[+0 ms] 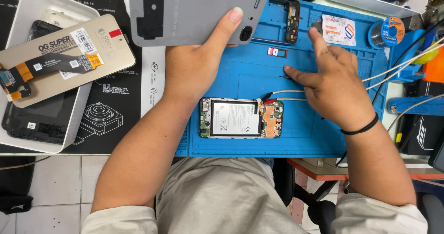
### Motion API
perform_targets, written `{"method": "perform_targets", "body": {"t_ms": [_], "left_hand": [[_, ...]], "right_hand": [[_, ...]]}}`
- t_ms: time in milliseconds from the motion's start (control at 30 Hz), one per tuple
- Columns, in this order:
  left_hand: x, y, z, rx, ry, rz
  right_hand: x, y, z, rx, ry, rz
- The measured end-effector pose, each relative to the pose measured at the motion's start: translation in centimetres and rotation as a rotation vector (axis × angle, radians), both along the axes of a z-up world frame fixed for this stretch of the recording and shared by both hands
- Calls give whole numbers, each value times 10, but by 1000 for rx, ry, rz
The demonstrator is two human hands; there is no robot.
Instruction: The person removes a protective film from a gray phone back cover, then uses multimeter probes to test the battery terminals on a disassembled phone. The back cover is set aside and the probes are placed on the workbench.
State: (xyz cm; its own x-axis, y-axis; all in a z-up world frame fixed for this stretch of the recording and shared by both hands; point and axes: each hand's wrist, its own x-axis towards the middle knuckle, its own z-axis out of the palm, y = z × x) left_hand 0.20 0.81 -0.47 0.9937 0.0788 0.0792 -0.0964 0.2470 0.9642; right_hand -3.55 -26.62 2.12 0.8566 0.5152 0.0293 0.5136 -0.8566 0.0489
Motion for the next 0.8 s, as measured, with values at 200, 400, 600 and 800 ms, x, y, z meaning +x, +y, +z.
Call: {"method": "perform_targets", "body": {"t_ms": [200, 400, 600, 800], "left_hand": [[0, 0, -2, 28, -10, 16], [2, 0, -3, 56, 56, 12], [2, 0, -1, 13, -2, 18], [1, -1, -1, -16, 34, 15]], "right_hand": [[9, 17, 9, 142, -34, 116], [16, 45, 0, 57, -8, 197], [24, 41, 18, 56, 26, 250], [12, 46, 23, 21, 69, 320]]}}
